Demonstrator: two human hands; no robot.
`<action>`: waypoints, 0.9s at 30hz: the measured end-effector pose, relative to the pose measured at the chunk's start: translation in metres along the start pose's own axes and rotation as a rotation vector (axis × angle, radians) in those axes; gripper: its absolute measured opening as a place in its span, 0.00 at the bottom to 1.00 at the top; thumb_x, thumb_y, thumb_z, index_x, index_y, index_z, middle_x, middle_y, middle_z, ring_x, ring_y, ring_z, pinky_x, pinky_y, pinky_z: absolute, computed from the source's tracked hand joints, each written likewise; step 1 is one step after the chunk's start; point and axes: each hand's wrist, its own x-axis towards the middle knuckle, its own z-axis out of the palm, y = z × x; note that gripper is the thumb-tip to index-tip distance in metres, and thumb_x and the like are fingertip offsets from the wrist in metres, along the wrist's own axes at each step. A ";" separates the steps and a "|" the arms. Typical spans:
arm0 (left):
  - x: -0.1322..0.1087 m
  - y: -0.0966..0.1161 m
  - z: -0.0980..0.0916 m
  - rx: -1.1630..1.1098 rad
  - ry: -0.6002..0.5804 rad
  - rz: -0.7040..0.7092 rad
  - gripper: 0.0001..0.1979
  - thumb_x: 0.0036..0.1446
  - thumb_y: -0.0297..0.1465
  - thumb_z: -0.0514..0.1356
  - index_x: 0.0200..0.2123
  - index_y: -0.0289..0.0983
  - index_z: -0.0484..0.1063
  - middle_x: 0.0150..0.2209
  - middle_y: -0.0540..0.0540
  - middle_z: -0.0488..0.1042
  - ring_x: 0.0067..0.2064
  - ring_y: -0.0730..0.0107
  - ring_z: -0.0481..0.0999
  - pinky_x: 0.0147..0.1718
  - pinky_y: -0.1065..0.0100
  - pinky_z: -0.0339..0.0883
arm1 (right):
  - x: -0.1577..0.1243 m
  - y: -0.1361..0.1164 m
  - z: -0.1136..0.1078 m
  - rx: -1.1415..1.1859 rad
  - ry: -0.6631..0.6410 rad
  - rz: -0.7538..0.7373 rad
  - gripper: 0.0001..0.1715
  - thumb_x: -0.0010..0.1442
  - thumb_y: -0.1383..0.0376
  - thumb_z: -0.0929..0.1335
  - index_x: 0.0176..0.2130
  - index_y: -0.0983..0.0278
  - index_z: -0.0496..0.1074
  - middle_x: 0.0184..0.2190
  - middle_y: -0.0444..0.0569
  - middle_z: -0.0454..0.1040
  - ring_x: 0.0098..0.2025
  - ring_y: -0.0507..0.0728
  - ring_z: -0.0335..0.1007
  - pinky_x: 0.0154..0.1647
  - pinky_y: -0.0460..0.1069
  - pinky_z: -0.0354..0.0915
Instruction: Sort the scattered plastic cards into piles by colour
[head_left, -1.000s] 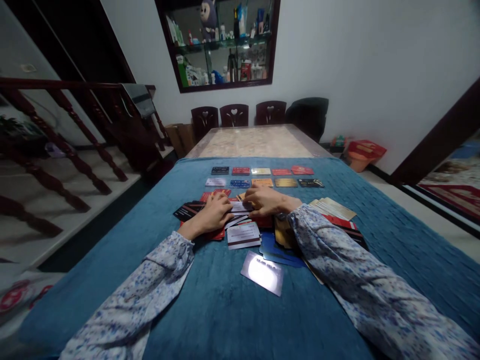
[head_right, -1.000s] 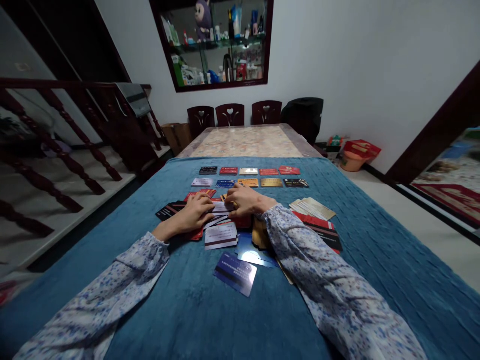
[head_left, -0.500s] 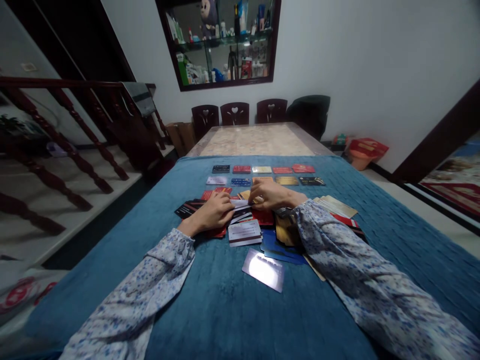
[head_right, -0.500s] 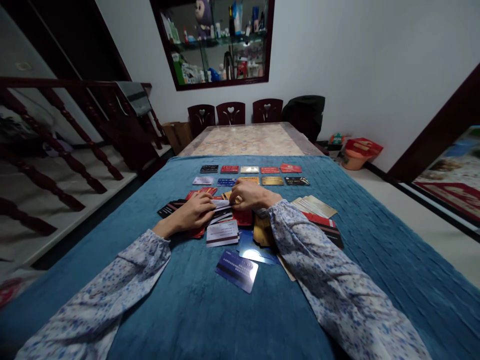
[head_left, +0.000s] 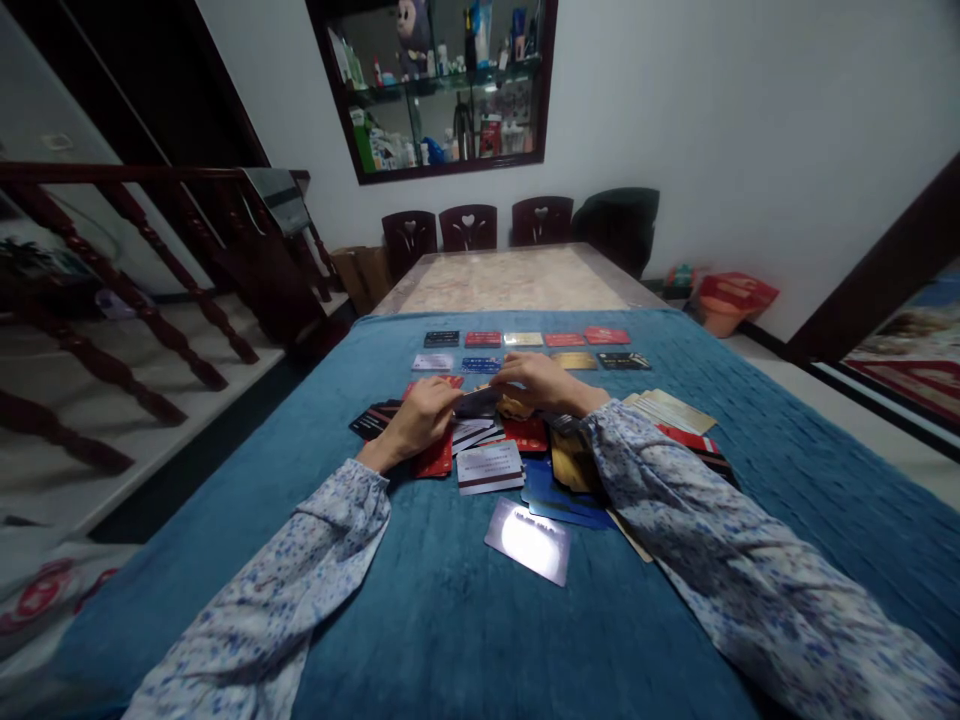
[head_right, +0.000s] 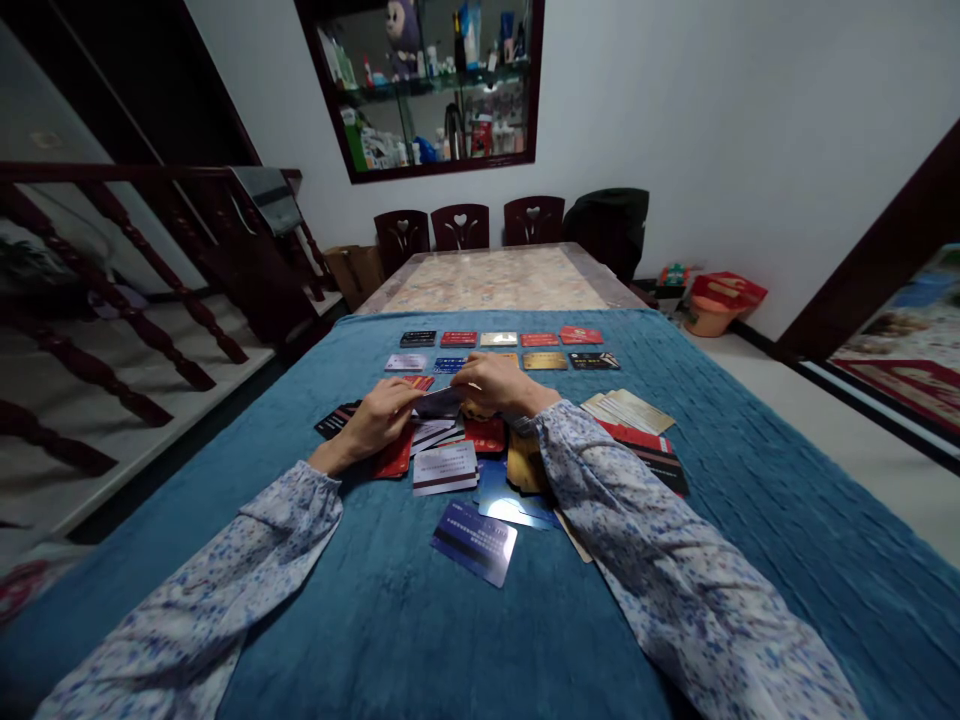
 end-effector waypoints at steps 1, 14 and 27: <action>-0.001 -0.001 0.001 -0.003 0.005 -0.014 0.14 0.67 0.23 0.54 0.49 0.37 0.78 0.41 0.40 0.82 0.46 0.58 0.78 0.47 0.56 0.71 | 0.000 -0.001 0.001 -0.011 0.010 0.022 0.15 0.68 0.67 0.66 0.46 0.63 0.82 0.37 0.55 0.81 0.42 0.58 0.71 0.40 0.49 0.61; -0.002 0.006 0.004 0.018 -0.090 -0.232 0.25 0.62 0.22 0.54 0.61 0.38 0.71 0.56 0.38 0.80 0.53 0.53 0.76 0.51 0.51 0.68 | 0.003 -0.007 0.019 -0.104 -0.011 0.221 0.19 0.65 0.66 0.69 0.56 0.62 0.75 0.40 0.53 0.81 0.41 0.59 0.73 0.39 0.49 0.59; -0.001 0.015 0.010 0.031 -0.165 -0.366 0.28 0.60 0.25 0.56 0.64 0.39 0.66 0.59 0.37 0.77 0.57 0.50 0.73 0.58 0.45 0.57 | 0.004 -0.025 0.013 -0.134 -0.184 0.274 0.37 0.61 0.69 0.67 0.68 0.66 0.66 0.57 0.62 0.76 0.57 0.66 0.71 0.54 0.56 0.62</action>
